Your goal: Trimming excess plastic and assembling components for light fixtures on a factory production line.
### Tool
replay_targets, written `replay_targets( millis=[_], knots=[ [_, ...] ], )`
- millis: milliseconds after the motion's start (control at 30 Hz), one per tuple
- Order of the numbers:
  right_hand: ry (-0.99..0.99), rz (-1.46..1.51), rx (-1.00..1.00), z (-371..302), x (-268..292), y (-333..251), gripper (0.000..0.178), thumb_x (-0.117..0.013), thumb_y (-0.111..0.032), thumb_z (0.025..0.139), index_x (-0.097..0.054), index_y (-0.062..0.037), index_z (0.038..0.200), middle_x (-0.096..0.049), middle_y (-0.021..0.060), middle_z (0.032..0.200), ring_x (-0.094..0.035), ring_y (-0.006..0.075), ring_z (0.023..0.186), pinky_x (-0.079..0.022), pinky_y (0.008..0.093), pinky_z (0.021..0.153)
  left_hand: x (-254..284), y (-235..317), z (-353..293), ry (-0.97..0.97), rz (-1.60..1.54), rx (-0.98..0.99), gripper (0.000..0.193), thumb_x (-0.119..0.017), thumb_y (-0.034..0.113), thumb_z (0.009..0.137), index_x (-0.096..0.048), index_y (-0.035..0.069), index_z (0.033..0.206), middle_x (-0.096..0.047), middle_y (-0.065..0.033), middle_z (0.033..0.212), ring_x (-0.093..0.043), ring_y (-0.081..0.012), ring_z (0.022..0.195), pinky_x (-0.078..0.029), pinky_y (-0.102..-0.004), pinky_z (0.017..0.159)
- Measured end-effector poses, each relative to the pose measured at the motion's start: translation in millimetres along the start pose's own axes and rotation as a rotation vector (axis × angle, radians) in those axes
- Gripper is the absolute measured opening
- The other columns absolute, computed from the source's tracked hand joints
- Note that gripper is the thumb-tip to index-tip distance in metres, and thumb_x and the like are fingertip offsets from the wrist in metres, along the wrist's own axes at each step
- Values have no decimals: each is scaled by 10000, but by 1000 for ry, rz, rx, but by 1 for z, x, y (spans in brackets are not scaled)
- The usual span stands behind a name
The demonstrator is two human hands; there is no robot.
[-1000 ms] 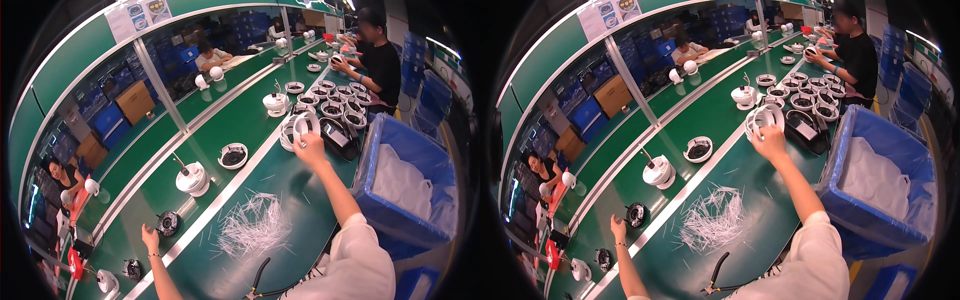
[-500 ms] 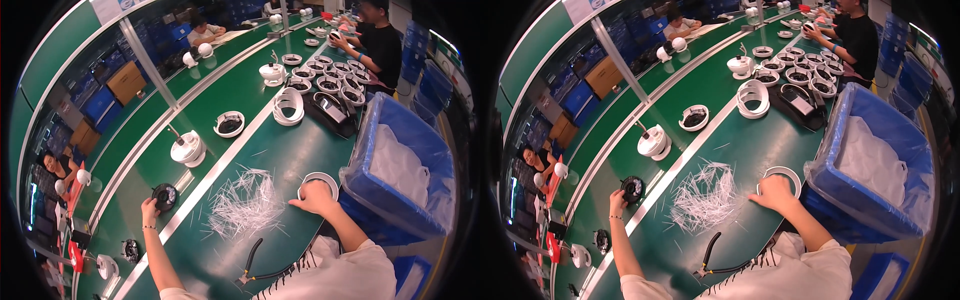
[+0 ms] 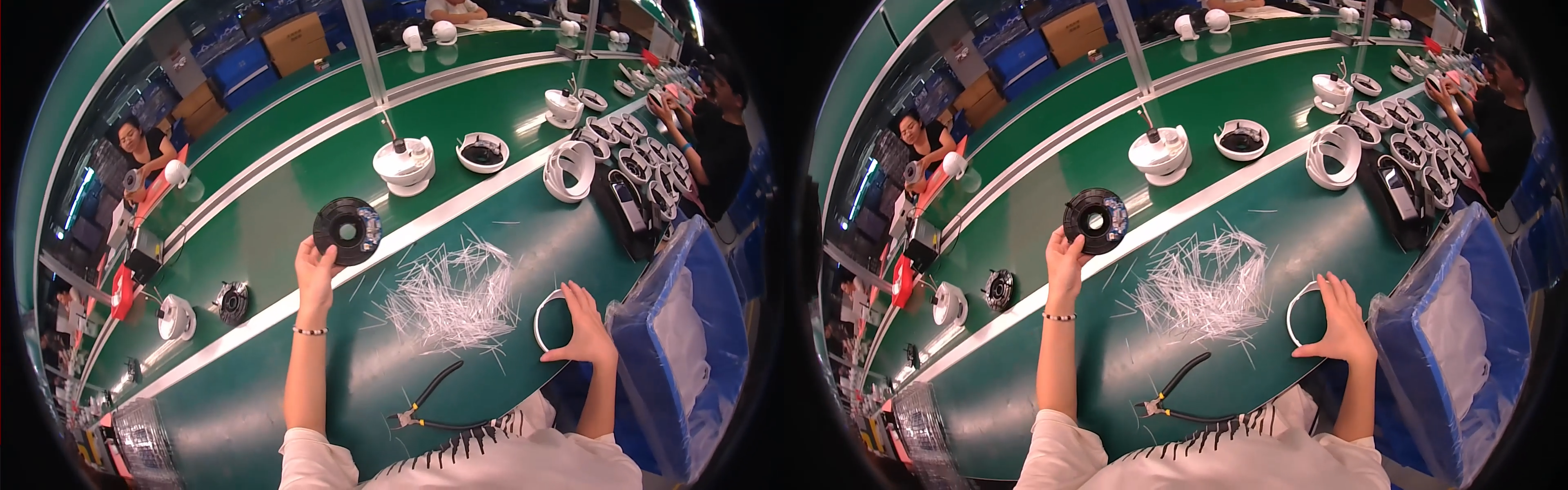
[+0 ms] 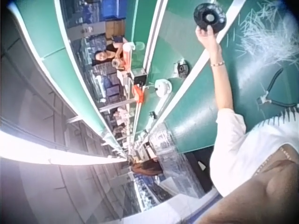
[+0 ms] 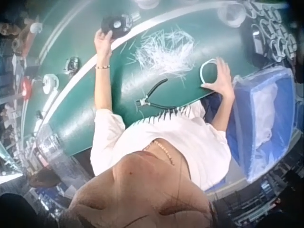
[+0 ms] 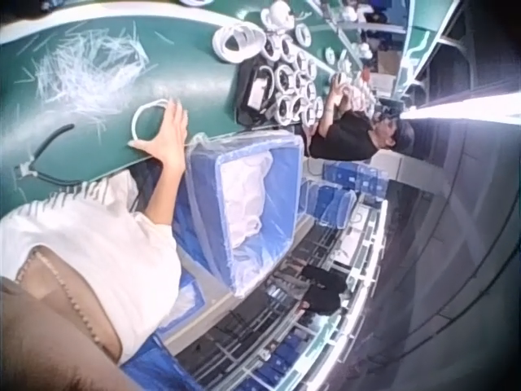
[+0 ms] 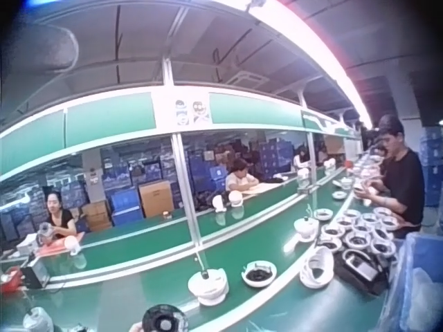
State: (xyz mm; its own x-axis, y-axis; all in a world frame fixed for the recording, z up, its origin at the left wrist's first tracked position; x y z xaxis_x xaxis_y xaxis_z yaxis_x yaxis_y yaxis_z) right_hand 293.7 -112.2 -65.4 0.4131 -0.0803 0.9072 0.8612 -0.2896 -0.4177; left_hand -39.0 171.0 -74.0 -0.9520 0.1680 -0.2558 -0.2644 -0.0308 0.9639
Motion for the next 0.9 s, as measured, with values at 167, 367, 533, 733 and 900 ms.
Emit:
replay_targets(
  millis=[167,367,533,733,900],
  knots=[
    [184,79,112,10,5,-17,1110,-808,-292,398,-227,-9,1301,-302,195,1286,-289,340,1198,-278,410,965,-26,12,-47,-45,-31,-77,315,-502,-22,809,-347,-12,1083,-500,-119,1028,-566,-170,850,-538,-292,687],
    [248,1474,293,45,-18,-113,1013,-737,-129,566,-88,9,1332,-239,147,1325,-298,244,1205,-268,341,980,-75,-9,-104,-153,-110,-70,407,-493,-74,796,-282,2,1134,-422,-124,1109,-459,-159,1016,-405,-270,875],
    [296,1285,374,53,-32,-152,1061,-775,-187,561,-68,59,1312,-230,210,1289,-260,282,1208,-239,373,992,-112,-5,-130,-417,-78,-46,718,-474,-162,721,-80,47,1284,-303,-124,1260,-322,-203,1185,-314,-339,967],
    [327,864,388,41,-33,-162,1162,-804,-326,505,-56,37,1318,-258,239,1254,-247,353,1186,-255,427,972,-118,-14,-135,-656,-719,592,804,-247,672,776,-200,89,1328,-281,-139,1329,-312,-307,1203,-274,-484,976],
    [303,615,405,32,-30,-184,1185,-798,-369,490,-64,50,1320,-205,247,1319,-219,376,1208,-224,437,982,-103,-28,-130,-398,-666,627,569,-335,471,849,-392,29,1203,-458,-150,1181,-467,-268,1070,-397,-416,907]
  ],
)
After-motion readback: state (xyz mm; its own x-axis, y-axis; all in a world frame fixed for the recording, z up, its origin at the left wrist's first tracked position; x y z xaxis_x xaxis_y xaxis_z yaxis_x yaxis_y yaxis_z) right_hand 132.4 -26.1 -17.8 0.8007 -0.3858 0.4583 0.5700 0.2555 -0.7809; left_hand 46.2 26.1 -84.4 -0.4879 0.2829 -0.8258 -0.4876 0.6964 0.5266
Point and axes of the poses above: each hand's wrist, its own z-axis towards the middle knuckle, its own x-axis out of the back of the hand, y = z × x, the point moved 8 cm from there along z, towards the middle knuckle
